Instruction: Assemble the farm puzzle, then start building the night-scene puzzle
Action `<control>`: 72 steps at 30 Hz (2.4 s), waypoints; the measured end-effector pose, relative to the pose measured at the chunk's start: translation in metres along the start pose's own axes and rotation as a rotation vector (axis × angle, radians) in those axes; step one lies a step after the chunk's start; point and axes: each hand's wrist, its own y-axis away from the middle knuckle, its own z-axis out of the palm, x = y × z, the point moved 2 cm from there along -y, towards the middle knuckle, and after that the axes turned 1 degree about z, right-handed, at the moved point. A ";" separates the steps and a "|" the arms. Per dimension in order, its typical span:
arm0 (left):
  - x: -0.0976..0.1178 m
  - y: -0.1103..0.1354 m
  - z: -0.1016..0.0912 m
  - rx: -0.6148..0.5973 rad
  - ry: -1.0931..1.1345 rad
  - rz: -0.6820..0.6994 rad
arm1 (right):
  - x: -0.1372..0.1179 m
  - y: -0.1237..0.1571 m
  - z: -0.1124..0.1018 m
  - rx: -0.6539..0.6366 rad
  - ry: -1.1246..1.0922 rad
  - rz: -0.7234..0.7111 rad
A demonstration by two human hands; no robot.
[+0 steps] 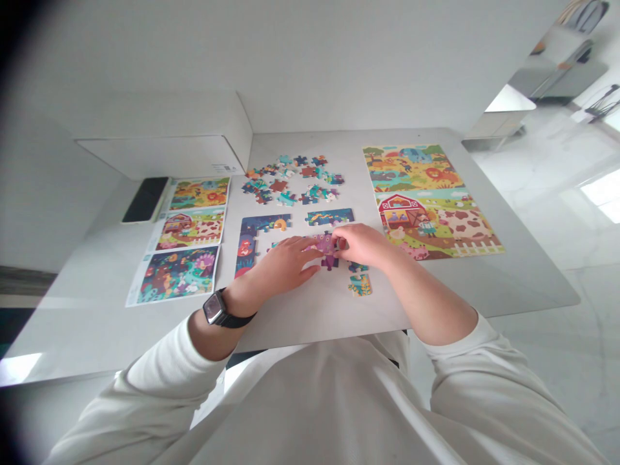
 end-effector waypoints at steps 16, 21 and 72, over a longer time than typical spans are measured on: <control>-0.002 0.001 0.001 0.014 -0.013 0.029 | 0.001 -0.003 0.003 0.037 0.023 0.016; -0.002 0.001 0.002 0.007 -0.034 0.032 | 0.001 -0.003 0.003 0.040 0.018 -0.007; -0.085 0.063 -0.040 0.265 0.176 -0.283 | 0.011 -0.002 0.000 0.153 0.022 -0.205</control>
